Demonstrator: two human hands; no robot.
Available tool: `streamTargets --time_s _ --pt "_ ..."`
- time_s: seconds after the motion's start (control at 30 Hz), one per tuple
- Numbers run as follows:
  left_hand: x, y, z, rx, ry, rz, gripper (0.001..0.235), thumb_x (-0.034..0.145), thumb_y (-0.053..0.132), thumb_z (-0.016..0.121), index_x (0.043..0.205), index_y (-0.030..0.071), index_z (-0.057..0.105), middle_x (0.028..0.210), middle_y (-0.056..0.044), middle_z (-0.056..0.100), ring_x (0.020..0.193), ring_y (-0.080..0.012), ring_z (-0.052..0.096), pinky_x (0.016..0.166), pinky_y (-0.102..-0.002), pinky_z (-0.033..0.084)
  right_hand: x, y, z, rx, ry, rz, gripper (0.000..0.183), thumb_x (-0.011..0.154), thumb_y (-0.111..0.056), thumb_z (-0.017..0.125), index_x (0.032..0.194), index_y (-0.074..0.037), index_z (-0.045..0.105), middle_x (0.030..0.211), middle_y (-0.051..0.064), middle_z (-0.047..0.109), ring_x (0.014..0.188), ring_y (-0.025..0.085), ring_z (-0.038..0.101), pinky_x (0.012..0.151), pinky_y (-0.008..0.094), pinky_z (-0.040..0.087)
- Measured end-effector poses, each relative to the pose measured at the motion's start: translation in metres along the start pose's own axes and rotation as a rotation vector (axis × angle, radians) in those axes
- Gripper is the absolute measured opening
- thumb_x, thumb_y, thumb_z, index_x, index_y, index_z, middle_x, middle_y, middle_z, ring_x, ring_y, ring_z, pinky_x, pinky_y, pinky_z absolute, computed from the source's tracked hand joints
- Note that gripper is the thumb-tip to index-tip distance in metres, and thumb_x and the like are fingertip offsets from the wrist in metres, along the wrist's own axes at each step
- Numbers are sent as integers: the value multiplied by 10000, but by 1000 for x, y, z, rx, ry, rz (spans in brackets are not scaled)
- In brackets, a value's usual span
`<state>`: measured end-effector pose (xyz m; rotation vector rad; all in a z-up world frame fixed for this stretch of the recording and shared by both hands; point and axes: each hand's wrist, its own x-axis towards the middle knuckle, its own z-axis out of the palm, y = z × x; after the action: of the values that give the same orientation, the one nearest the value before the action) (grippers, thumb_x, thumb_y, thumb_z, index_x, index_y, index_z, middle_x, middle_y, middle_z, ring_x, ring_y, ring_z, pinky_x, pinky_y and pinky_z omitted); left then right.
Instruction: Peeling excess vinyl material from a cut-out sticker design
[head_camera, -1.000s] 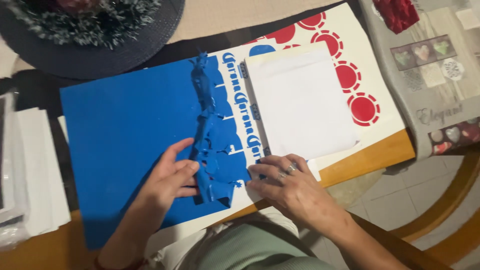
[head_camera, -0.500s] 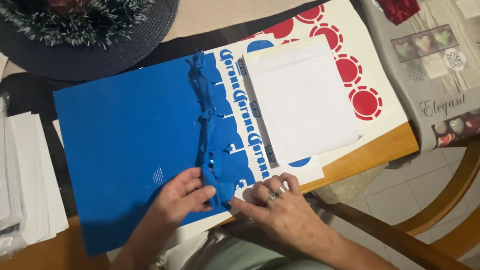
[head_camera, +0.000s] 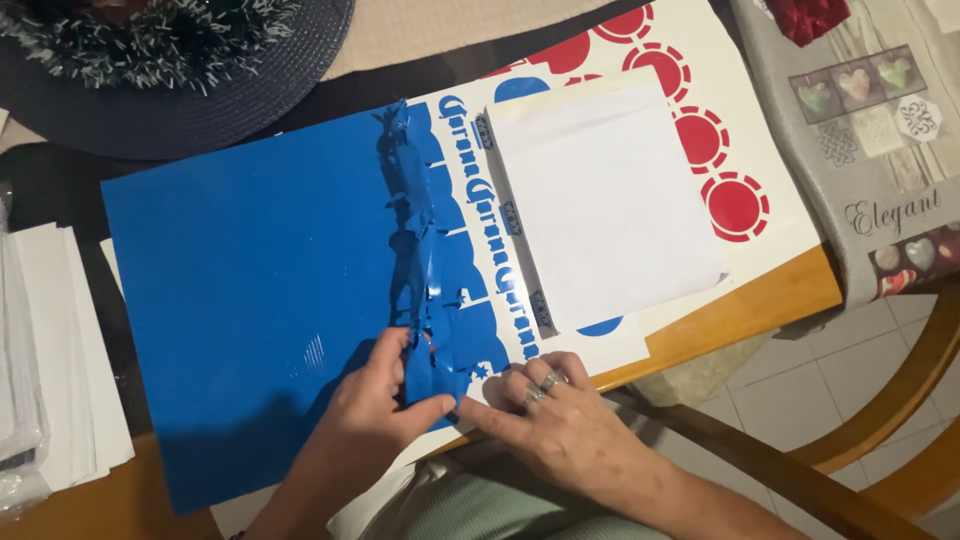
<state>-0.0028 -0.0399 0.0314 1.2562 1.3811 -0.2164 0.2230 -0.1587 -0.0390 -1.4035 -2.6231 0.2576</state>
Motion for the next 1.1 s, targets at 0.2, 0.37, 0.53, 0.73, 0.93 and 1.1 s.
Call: streamTargets --time_s 0.2,0.37,0.53,0.73,0.93,1.1 --pt "0 2 -5 -42 53 29 563 944 417 697 1465 329 503 1431 6 737 1239 -231 798 1028 -435 718 -3 -3 -21 24 187 -36 547 1084 -254 716 1596 -223 527 1270 105 647 1081 299 634 926 520 511" --pt "0 3 -7 -211 33 18 639 927 397 685 1525 329 471 1584 -3 657 1365 -283 742 1113 -491 668 1 -8 -29 44 207 -53 452 1094 -227 692 1527 -176 577 1327 96 649 1168 293 652 920 499 499" --pt "-10 9 -11 -418 54 97 565 954 207 645 1508 225 539 1447 -109 807 1259 -285 827 1043 -421 684 9 -9 -32 26 238 -73 377 1061 -162 710 1433 -152 651 1389 85 653 1237 291 666 930 508 497" --pt "-9 3 -9 -420 60 158 490 979 205 615 1468 199 612 1313 -114 837 1117 -260 835 937 -392 705 7 -7 -32 13 182 -86 442 1046 -193 718 1480 -158 638 1397 84 663 1253 316 644 926 542 481" --pt "-3 -5 -8 -425 71 174 502 968 215 627 1470 207 614 1346 -110 822 1157 -265 824 961 -410 708 9 -6 -34 -20 199 -102 403 1048 -167 711 1447 -162 658 1394 59 674 1257 301 650 928 537 471" --pt "1 -9 -8 -417 86 135 511 973 234 625 1483 244 604 1399 -83 798 1226 -270 803 1019 -435 691 5 -3 -28 -27 185 -101 439 1037 -195 728 1471 -186 661 1399 43 663 1156 296 654 931 568 483"
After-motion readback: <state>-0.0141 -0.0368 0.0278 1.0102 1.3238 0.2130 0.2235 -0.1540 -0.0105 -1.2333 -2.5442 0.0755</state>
